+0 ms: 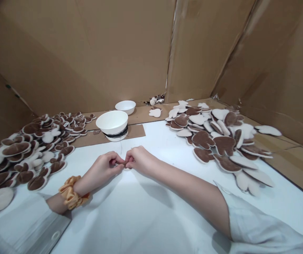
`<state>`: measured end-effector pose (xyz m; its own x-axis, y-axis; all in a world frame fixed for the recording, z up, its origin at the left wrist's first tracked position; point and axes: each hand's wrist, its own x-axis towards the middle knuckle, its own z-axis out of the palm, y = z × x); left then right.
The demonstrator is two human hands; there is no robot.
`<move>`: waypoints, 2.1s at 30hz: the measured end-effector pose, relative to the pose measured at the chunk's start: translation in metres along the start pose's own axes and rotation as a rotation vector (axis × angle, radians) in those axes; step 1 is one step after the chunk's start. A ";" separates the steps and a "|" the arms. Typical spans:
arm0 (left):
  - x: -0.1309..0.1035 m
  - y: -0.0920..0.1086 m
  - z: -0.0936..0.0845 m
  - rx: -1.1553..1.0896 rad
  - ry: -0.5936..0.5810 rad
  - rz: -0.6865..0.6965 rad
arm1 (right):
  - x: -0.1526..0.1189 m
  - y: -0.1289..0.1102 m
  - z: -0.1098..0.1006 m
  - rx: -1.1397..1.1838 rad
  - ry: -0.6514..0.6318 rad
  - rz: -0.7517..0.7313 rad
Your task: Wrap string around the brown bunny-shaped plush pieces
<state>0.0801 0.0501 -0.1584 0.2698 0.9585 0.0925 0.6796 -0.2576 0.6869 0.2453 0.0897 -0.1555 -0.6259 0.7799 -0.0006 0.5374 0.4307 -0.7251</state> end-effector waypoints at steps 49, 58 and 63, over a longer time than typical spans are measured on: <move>-0.053 0.005 -0.008 -0.108 0.267 -0.279 | -0.014 -0.024 -0.031 0.012 0.193 0.088; -0.077 0.016 -0.008 0.081 0.291 -0.110 | -0.006 -0.037 -0.007 -0.070 0.164 -0.007; -0.080 0.017 -0.005 0.173 0.310 0.009 | -0.010 -0.043 0.006 -0.078 0.125 0.005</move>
<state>0.0661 -0.0306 -0.1503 0.0741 0.9410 0.3302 0.7906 -0.2573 0.5557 0.2257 0.0606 -0.1287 -0.5502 0.8307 0.0853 0.5858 0.4567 -0.6695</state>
